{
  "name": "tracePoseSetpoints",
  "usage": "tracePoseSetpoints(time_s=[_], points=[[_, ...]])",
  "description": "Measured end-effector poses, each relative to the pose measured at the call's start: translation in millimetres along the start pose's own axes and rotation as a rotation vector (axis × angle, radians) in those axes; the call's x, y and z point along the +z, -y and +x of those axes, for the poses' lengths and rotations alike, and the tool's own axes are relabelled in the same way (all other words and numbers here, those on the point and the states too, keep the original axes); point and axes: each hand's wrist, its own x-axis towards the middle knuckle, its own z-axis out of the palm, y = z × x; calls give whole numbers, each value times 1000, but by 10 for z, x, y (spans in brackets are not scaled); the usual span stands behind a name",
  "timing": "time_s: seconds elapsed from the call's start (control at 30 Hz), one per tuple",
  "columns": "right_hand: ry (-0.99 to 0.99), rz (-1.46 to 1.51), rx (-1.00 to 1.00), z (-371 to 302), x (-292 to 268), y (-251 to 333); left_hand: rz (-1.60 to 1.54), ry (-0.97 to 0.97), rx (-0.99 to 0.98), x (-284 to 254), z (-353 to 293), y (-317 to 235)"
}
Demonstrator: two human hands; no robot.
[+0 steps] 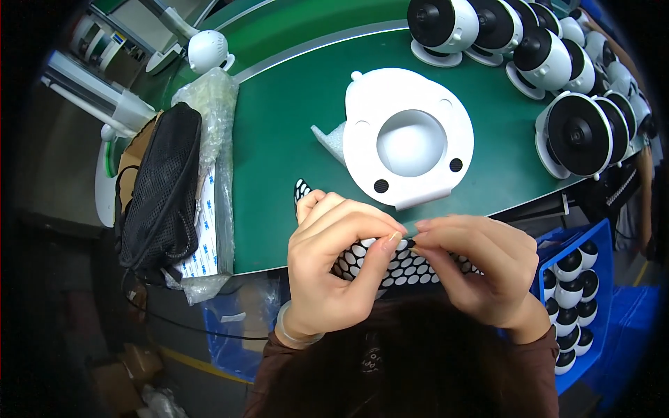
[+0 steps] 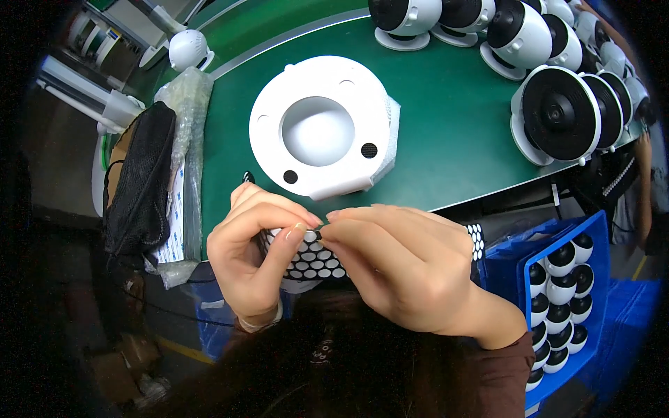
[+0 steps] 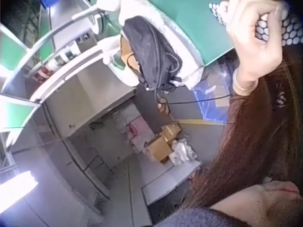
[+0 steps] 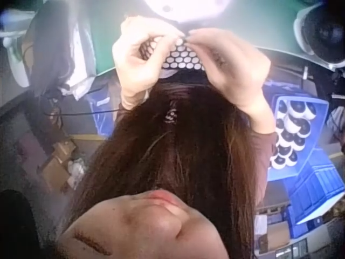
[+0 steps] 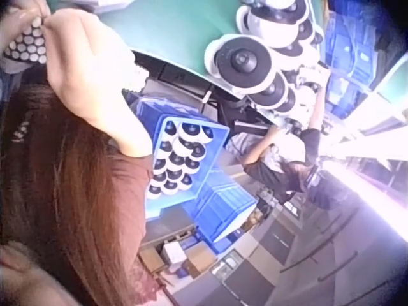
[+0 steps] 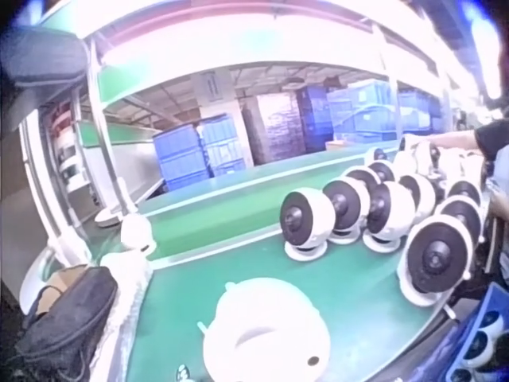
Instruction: Applying small circular stickers to security camera housings and organizing components on a factory assembly line.
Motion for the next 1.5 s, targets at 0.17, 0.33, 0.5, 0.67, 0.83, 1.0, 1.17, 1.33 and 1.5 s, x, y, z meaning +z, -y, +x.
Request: tracePoseSetpoints(time_s=[0.17, 0.33, 0.5, 0.67, 0.83, 1.0, 1.17, 1.33, 1.5], points=[[-61, -31, -36, -13, 56, -20, -44, -24, -34, 6, 20, -6], [64, 75, 116, 20, -33, -11, -56, -34, -64, 25, 23, -14], [51, 74, 43, 64, -39, -44, -114, -87, -100, 77, 21, -10], [-34, 65, -16, 67, 24, -95, -146, -81, -90, 41, 18, 22], [-46, -88, -189, 104, -16, -17, -115, -112, -122, -2, 4, 37], [-122, -97, 171, 516, -342, -26, -185, -242, -188, 46, 2, 64], [66, 196, 349, 758, -390, -292, -101, -157, -86, 72, 45, 133], [85, 84, 276, 764, -344, -274, -81, -195, -18, 85, 49, 183], [85, -15, 232, 750, -331, -257, -68, -190, 1, 79, 51, 200]])
